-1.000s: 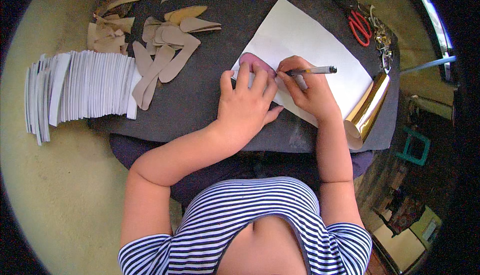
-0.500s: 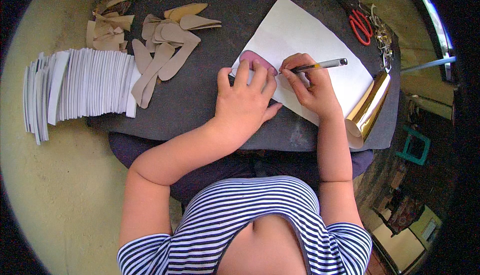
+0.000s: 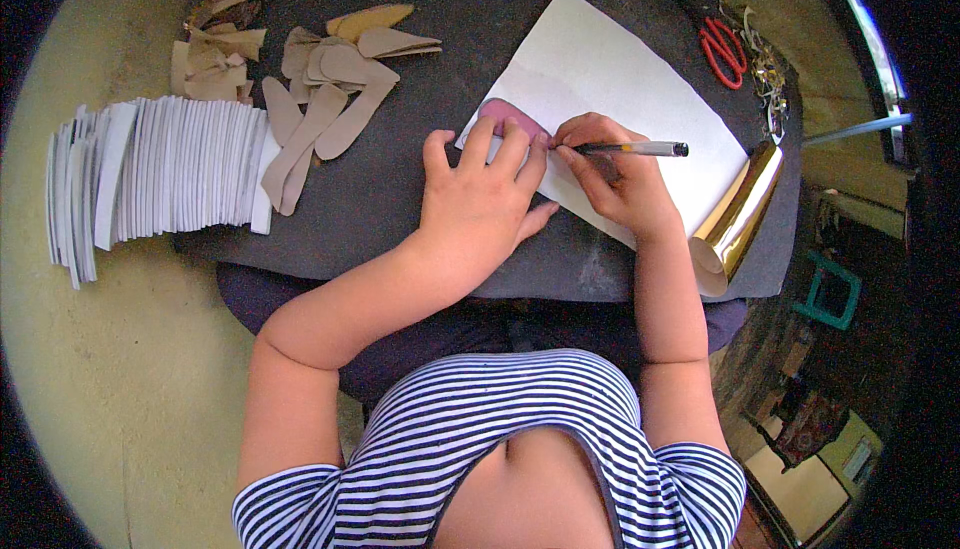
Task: The person traces the outline of a pink shoe insole onto a white sheet of paper using a pen. They hold the insole steady with one hand while drawing the contour with the other, then lift the insole to reveal the traced shape.
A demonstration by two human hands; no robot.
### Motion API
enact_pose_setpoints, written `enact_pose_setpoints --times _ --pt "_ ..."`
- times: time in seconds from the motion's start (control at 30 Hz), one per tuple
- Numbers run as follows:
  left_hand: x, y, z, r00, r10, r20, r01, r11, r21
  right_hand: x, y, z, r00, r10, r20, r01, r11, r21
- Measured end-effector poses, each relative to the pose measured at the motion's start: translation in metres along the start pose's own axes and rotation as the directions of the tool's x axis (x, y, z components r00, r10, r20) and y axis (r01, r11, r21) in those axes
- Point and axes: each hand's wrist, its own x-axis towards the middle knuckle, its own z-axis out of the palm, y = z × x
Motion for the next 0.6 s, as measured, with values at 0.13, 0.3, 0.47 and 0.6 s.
enact_pose_setpoints --times 0.13,0.3,0.47,0.6 --pt "0.0000 -0.0004 -0.0006 1.000 -0.001 0.004 0.001 1.000 -0.008 0.0017 -0.0010 0.0000 0.999 -0.050 0.007 0.050 0.996 -0.072" --pt "-0.0003 -0.0009 0.0007 1.000 0.004 -0.003 -0.004 1.000 -0.020 0.0002 0.0036 -0.0027 1.000 -0.021 -0.012 0.020 0.996 -0.083" --pt "-0.0001 -0.0005 0.0009 1.000 0.002 0.007 -0.002 1.000 -0.009 0.0012 0.0031 -0.0004 0.998 -0.065 -0.004 0.065 0.997 -0.052" --pt "-0.0004 -0.0003 0.0002 1.000 -0.004 0.010 0.004 1.000 -0.001 0.0021 0.0034 0.0008 0.994 -0.107 -0.008 0.106 0.992 -0.062"
